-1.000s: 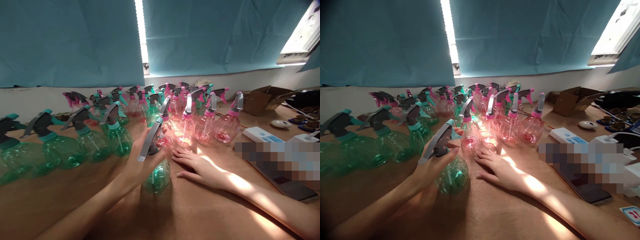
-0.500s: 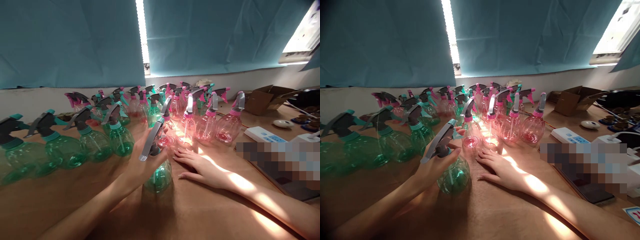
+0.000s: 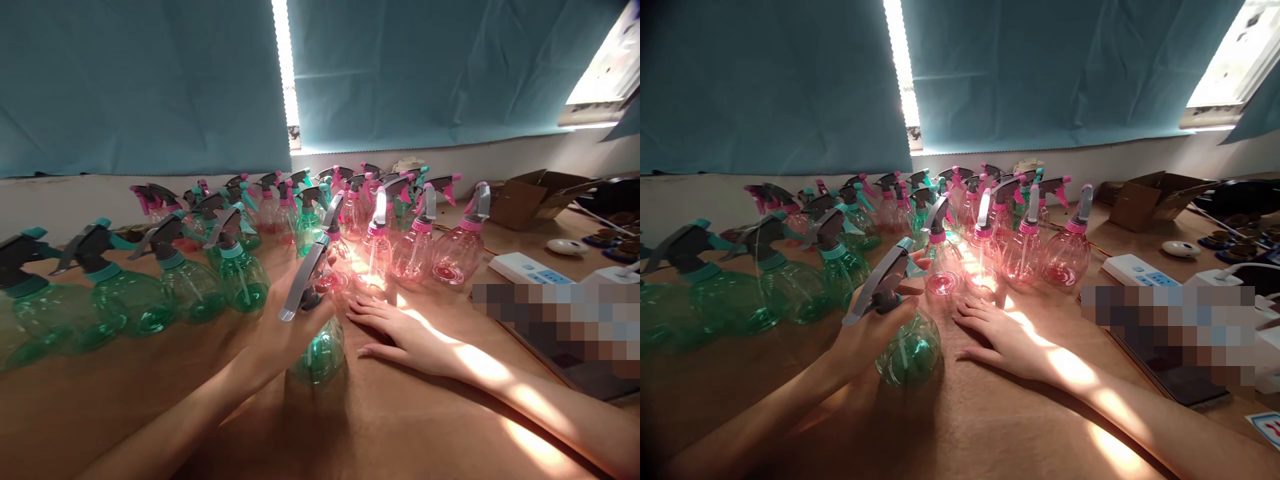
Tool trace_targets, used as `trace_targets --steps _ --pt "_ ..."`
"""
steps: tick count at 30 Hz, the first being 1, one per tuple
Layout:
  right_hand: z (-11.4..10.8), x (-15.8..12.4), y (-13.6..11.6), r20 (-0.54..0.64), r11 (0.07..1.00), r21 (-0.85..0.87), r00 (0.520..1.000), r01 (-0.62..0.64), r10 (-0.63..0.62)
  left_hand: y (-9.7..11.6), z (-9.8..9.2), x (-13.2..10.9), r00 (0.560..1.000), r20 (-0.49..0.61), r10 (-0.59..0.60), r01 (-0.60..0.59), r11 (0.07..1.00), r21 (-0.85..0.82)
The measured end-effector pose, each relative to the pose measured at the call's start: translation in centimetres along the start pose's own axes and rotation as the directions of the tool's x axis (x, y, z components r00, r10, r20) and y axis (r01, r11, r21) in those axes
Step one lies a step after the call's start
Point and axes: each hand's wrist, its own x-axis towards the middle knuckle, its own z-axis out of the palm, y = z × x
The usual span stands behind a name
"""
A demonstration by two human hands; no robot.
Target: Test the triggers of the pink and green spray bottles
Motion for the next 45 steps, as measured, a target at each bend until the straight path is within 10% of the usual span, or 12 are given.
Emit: trace_targets --steps 45 --pt "0.0 0.0 0.0 0.003 1.000 0.005 1.000 0.006 -0.006 1.2 -0.3 0.5 0.997 0.032 0.069 -0.067 0.996 -0.058"
